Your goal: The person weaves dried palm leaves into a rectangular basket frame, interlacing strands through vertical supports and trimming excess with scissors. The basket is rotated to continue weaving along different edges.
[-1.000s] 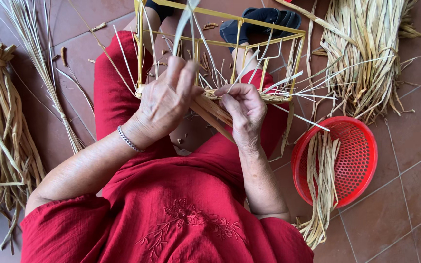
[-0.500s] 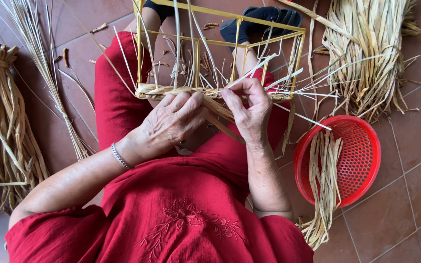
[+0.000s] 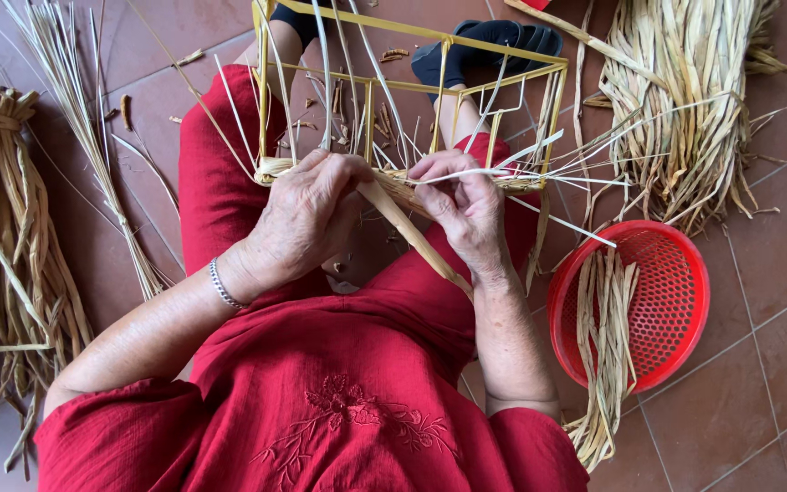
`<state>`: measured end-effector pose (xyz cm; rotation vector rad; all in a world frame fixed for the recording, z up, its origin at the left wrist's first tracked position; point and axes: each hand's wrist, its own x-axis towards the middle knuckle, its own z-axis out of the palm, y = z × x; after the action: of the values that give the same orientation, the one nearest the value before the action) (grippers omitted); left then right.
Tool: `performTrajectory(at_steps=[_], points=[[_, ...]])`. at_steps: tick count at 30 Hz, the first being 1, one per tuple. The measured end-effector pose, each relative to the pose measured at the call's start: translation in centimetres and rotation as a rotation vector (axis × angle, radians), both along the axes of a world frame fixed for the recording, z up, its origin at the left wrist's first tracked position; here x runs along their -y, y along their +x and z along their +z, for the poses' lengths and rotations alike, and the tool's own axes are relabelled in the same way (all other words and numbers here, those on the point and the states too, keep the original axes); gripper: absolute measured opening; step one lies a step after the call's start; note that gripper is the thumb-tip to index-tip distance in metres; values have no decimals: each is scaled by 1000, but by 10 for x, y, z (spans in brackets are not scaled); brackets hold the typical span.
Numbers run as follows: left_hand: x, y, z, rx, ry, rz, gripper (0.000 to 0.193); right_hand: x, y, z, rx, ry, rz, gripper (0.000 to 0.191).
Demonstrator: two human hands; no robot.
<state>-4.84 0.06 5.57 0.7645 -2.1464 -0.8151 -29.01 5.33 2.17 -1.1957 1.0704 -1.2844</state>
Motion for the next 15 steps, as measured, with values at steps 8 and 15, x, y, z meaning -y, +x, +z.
performTrajectory(at_steps=[8, 15], points=[[1, -9, 19, 132, -154, -40, 39, 5, -9, 0, -126, 41, 29, 11], [14, -2, 16, -22, 387, 26, 29, -1, 8, 5, -359, -219, -56, 10]])
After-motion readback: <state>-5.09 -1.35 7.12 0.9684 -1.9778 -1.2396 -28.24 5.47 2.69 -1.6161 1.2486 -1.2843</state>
